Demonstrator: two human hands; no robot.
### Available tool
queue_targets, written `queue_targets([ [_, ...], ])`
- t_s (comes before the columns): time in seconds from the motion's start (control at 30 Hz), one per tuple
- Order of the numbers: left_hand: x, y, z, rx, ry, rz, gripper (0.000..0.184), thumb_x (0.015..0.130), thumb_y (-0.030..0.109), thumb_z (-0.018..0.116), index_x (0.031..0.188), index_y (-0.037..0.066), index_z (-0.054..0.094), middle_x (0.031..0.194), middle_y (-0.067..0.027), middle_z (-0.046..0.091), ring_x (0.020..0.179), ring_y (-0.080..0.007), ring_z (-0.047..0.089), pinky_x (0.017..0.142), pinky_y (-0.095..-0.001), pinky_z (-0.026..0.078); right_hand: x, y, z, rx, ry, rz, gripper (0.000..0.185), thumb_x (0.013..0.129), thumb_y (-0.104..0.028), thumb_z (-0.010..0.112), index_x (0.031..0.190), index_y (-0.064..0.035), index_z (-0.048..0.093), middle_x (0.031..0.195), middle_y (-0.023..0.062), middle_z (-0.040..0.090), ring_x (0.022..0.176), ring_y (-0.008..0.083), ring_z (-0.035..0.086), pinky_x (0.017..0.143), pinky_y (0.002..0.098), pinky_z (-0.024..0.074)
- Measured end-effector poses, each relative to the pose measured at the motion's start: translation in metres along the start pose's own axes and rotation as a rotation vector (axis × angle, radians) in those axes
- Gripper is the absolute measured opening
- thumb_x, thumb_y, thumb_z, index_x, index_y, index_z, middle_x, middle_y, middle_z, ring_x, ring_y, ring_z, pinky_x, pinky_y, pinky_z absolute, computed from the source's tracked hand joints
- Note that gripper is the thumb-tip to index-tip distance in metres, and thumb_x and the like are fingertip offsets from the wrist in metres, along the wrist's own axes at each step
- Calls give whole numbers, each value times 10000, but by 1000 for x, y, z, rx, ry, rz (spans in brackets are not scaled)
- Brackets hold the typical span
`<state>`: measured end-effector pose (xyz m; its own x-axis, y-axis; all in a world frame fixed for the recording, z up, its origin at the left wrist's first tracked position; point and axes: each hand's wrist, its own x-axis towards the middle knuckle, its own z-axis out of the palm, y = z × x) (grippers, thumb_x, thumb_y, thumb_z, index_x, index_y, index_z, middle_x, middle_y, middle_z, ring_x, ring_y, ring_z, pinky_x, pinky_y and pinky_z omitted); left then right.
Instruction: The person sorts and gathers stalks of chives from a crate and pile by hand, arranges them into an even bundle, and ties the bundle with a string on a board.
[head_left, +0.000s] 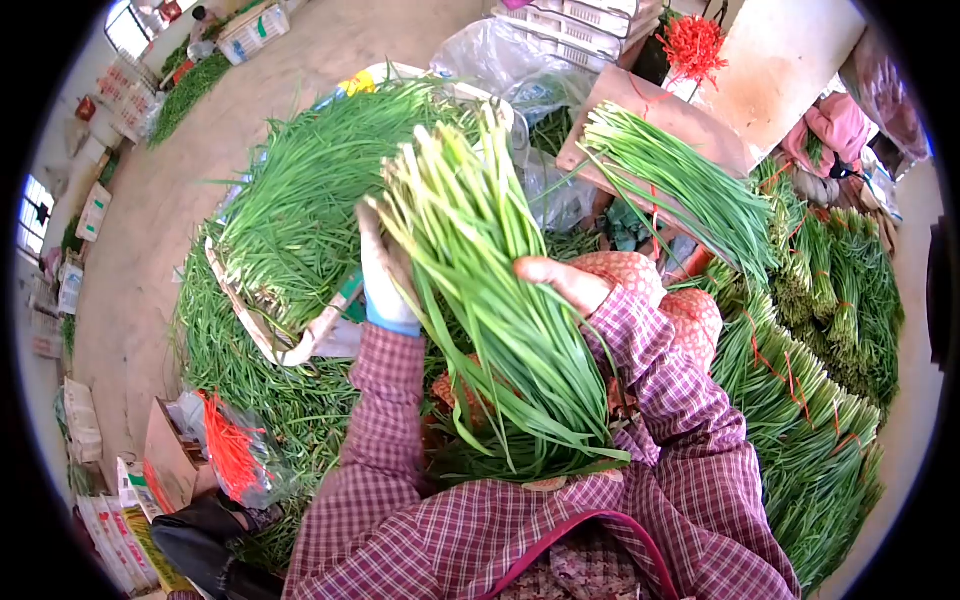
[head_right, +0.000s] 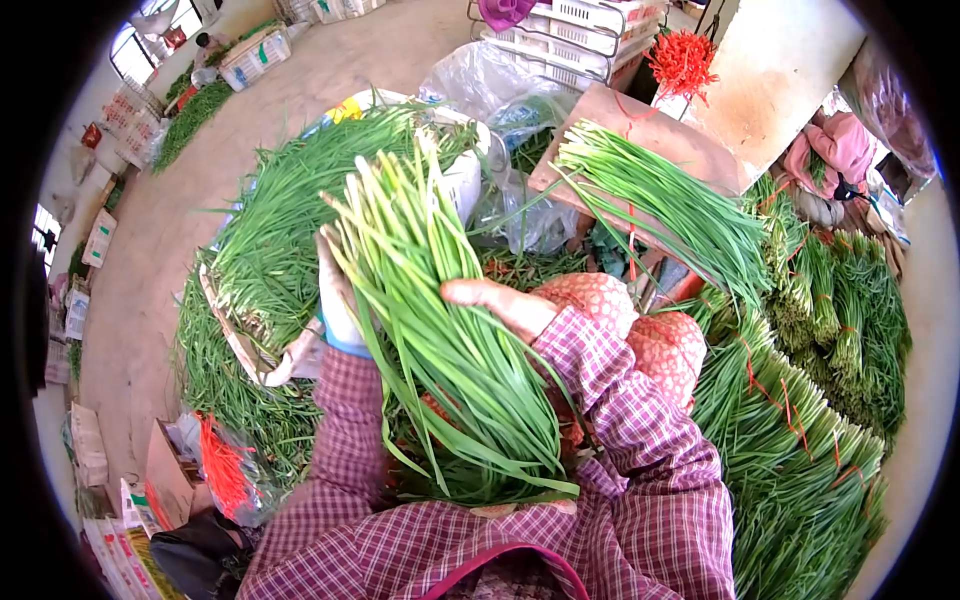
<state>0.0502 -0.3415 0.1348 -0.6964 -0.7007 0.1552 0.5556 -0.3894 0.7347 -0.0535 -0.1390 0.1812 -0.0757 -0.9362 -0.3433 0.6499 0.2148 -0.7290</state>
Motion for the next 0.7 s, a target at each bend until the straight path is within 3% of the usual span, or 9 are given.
queue_targets([
  [0.07,-10,-17,-30,-111,33,-20,1046,781,797,414,1444,10,231,1448,-207,321,1308,-316,365,1086,-430,336,6,2,4,-46,-58,-16,483,886,-319,626,1272,-43,536,1138,75,648,955,181,642,886,339,504],
  [0.13,-29,8,6,-236,-4,-128,1059,767,816,406,1453,29,230,1449,-186,328,1293,-323,377,1062,-449,362,8,-1,9,-92,-74,26,507,894,-318,617,1301,-37,504,1184,84,623,1016,175,618,924,329,481],
  [0.17,-29,4,-6,-834,-200,-214,998,788,800,394,1449,61,275,1438,-164,362,1244,-310,434,1023,-451,406,9,-2,16,-136,-96,-16,552,892,-318,622,1337,-35,460,1238,92,587,1075,173,584,959,322,452],
  [0.2,-30,6,-8,-831,-194,-205,998,788,800,394,1449,61,275,1438,-164,362,1244,-310,434,1023,-451,406,9,-4,21,-181,-120,-58,599,889,-317,627,1373,-33,416,1292,99,552,1134,171,551,993,315,422],
  [0.3,-34,22,10,-21,-72,-104,917,830,774,333,1420,73,349,1352,-145,478,1131,-261,548,947,-419,483,21,-7,29,-389,-172,-161,801,849,-294,693,1456,-26,245,1432,131,398,1316,211,372,1109,344,276],
  [0.33,-29,21,7,-281,-231,-178,896,836,763,344,1425,88,341,1341,-151,487,1135,-282,549,944,-438,486,27,-5,33,-485,-161,-223,836,835,-288,714,1459,-19,226,1444,140,379,1328,219,352,1121,348,256],
  [0.47,-23,19,13,-278,-199,-139,821,868,696,392,1457,135,287,1393,-166,426,1162,-371,522,950,-504,474,35,0,40,-674,-176,-352,993,779,-353,769,1450,13,134,1423,159,389,1328,248,352,1130,347,249],
  [0.57,-25,23,20,-547,-351,-85,650,911,549,478,1434,189,343,1378,-186,440,1159,-355,524,931,-517,494,15,-17,55,-930,-75,-320,970,752,-543,723,1380,51,283,1313,218,493,1257,302,452,1079,355,332],
  [0.7,-23,23,12,-429,-352,-49,844,857,508,594,1471,80,204,1256,-195,533,1039,-351,604,843,-476,553,-2,-34,46,-1004,-20,-269,967,749,-585,703,1350,78,335,1207,247,571,1157,329,547,1013,381,416],
])
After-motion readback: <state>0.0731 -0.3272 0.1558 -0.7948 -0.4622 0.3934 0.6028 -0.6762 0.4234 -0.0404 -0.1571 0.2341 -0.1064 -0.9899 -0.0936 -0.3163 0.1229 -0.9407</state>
